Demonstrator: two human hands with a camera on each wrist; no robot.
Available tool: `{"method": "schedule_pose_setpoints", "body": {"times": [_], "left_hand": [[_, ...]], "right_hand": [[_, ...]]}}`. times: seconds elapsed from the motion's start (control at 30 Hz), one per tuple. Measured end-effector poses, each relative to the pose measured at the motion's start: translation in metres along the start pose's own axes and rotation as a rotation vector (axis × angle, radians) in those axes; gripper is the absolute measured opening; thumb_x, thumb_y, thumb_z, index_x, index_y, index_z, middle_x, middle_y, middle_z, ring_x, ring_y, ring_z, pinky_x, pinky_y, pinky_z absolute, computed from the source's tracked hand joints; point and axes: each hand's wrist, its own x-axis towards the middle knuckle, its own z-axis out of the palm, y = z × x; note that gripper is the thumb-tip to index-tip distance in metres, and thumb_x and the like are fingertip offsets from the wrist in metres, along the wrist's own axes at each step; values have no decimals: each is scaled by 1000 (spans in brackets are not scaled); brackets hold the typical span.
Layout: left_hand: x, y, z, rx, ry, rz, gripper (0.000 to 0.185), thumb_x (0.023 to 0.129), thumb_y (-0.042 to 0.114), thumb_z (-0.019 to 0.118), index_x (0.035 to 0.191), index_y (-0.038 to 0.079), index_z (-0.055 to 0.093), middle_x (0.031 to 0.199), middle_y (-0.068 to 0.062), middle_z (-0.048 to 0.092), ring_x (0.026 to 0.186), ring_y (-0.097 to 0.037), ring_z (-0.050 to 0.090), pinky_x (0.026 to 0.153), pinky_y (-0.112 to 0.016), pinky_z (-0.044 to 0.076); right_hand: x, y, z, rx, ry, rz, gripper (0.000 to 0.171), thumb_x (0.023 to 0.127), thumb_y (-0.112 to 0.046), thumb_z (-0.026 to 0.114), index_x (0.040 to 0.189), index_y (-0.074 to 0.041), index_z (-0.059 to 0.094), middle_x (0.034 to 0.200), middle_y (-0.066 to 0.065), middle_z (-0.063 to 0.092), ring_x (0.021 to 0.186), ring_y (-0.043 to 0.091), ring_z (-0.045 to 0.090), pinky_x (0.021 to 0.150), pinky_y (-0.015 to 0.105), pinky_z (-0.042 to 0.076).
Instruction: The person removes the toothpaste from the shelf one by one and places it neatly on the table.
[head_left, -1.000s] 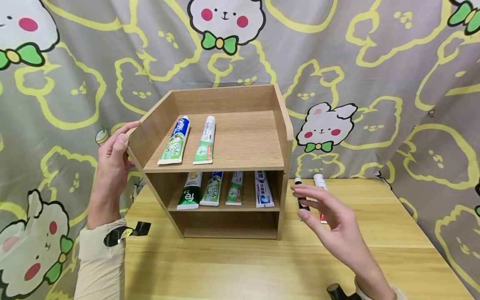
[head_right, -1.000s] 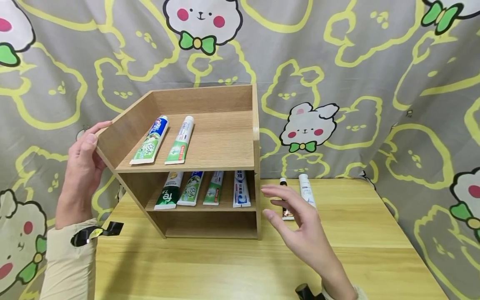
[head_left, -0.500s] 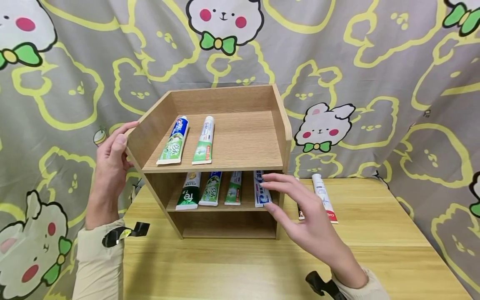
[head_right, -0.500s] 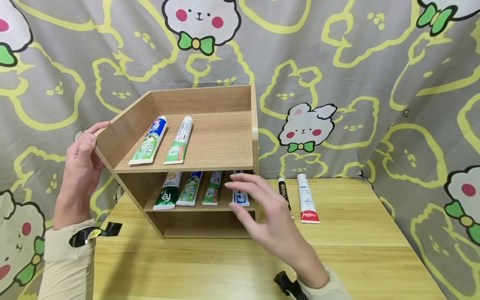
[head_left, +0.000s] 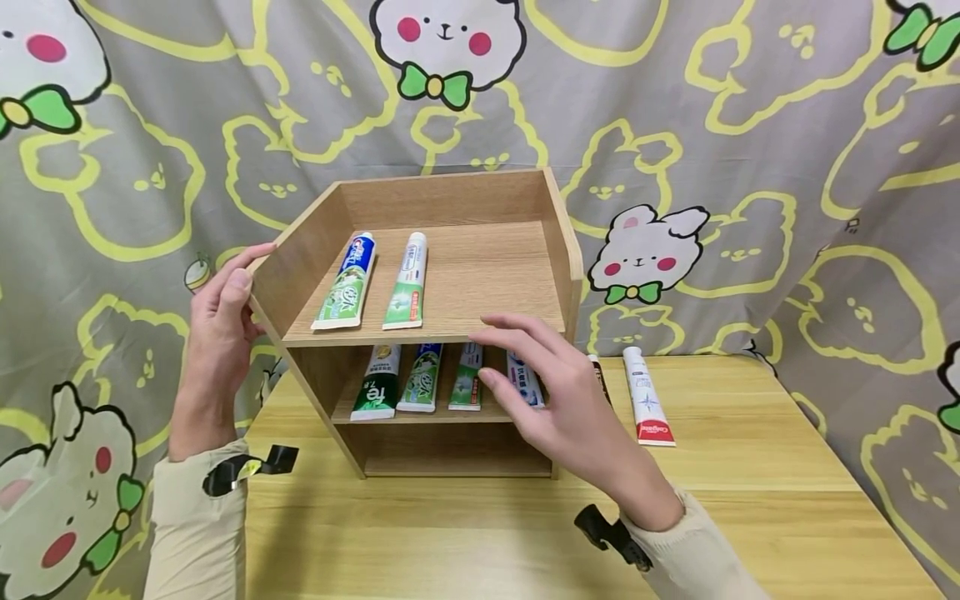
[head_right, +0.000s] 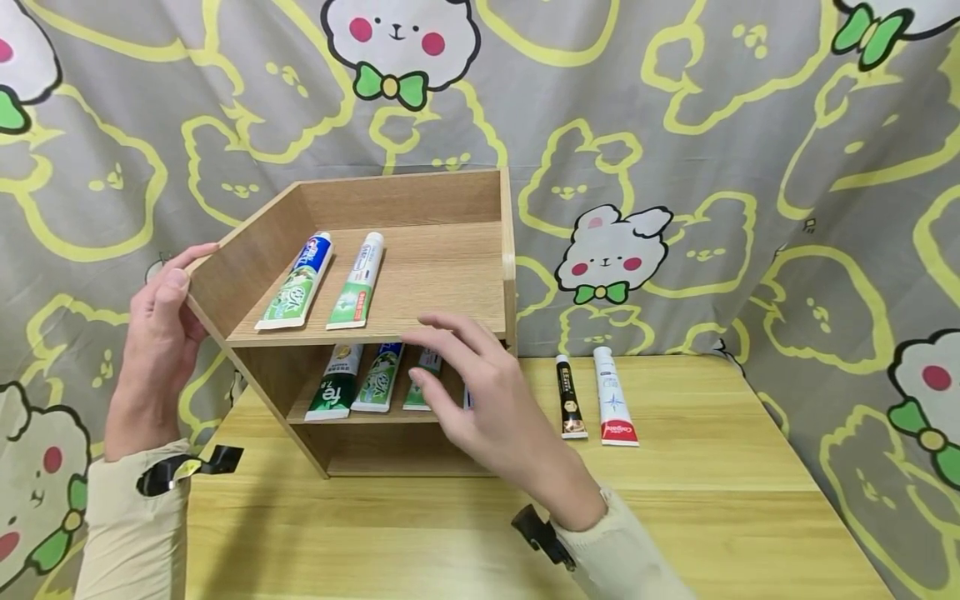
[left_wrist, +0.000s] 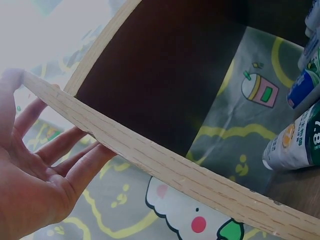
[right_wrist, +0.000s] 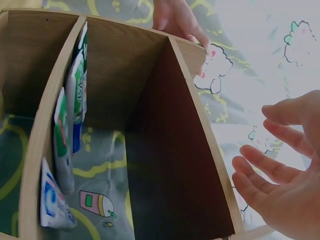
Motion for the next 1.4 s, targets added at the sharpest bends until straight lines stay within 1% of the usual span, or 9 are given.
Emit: {"method": "schedule_pose_setpoints", "body": {"times": [0.27, 0.63, 0.77, 0.9, 1.0, 1.13, 1.23, 1.33, 1.4], "left_hand": [[2, 1, 0, -11, -12, 12, 44, 101, 27, 52, 141, 8, 63, 134, -16, 48, 104, -31, 56, 64, -29, 60], [2, -2, -2, 4, 10, -12, 44, 101, 28, 53, 140, 10, 63, 132, -16, 48, 103, -32, 54, 62, -29, 59], [2, -1, -2, -5, 11, -9, 44, 101, 28, 53, 140, 10, 63, 133, -16, 47, 105, -32, 54, 63, -29, 60], [2, 0, -3, -1, 3, -10, 44, 102, 28, 52, 141, 10, 63, 134, -16, 47, 107, -32, 53, 66, -29, 60], [2, 0, -3, 2, -1, -6, 44, 102, 27, 52, 141, 9, 63, 135, -16, 47, 107, -32, 53, 66, -29, 60], [2, -1, -3, 8, -1, 0, 44, 102, 26, 52, 140, 9, 63, 134, -16, 47, 106, -32, 53, 65, -28, 60], [1, 0, -2, 14, -6, 0, 44, 102, 26, 51, 141, 9, 63, 135, -16, 47, 107, -32, 53, 65, -28, 60], [1, 0, -2, 20, -10, 2, 44, 102, 26, 51, 141, 10, 63, 135, -15, 47, 107, -32, 52, 66, -28, 60], [1, -1, -2, 17, -10, 1, 44, 102, 26, 51, 141, 10, 63, 136, -15, 47, 107, -32, 52, 65, -28, 60]], "right_hand": [[27, 6, 10, -59, -57, 45, 32, 99, -15, 68, 132, -12, 68, 137, 8, 61, 130, 17, 55, 108, 39, 46], [63, 13, 27, -98, -142, 129, 35, 100, -20, 67, 135, -16, 65, 134, -2, 61, 129, 12, 54, 108, 37, 44], [75, 13, 36, -125, -201, 200, 37, 100, -24, 67, 138, -19, 64, 134, 1, 61, 119, 15, 57, 96, 38, 50], [87, 12, 46, -196, -288, 268, 38, 102, -27, 65, 140, -23, 62, 132, 4, 63, 114, 18, 56, 89, 41, 49], [95, 11, 52, -269, -343, 304, 39, 102, -31, 63, 141, -25, 62, 126, 2, 66, 120, 21, 54, 92, 44, 45], [103, 9, 59, -349, -381, 352, 38, 103, -34, 61, 140, -28, 62, 106, -2, 65, 111, 22, 53, 89, 42, 41], [108, 9, 65, -380, -401, 392, 37, 103, -36, 59, 139, -30, 63, 109, -1, 64, 108, 21, 50, 86, 40, 38], [114, 9, 71, -410, -423, 435, 37, 103, -43, 58, 138, -32, 64, 124, 2, 62, 110, 23, 49, 86, 41, 37], [118, 9, 75, -434, -434, 463, 38, 102, -46, 58, 137, -32, 64, 124, 4, 61, 108, 23, 48, 86, 41, 36]]}}
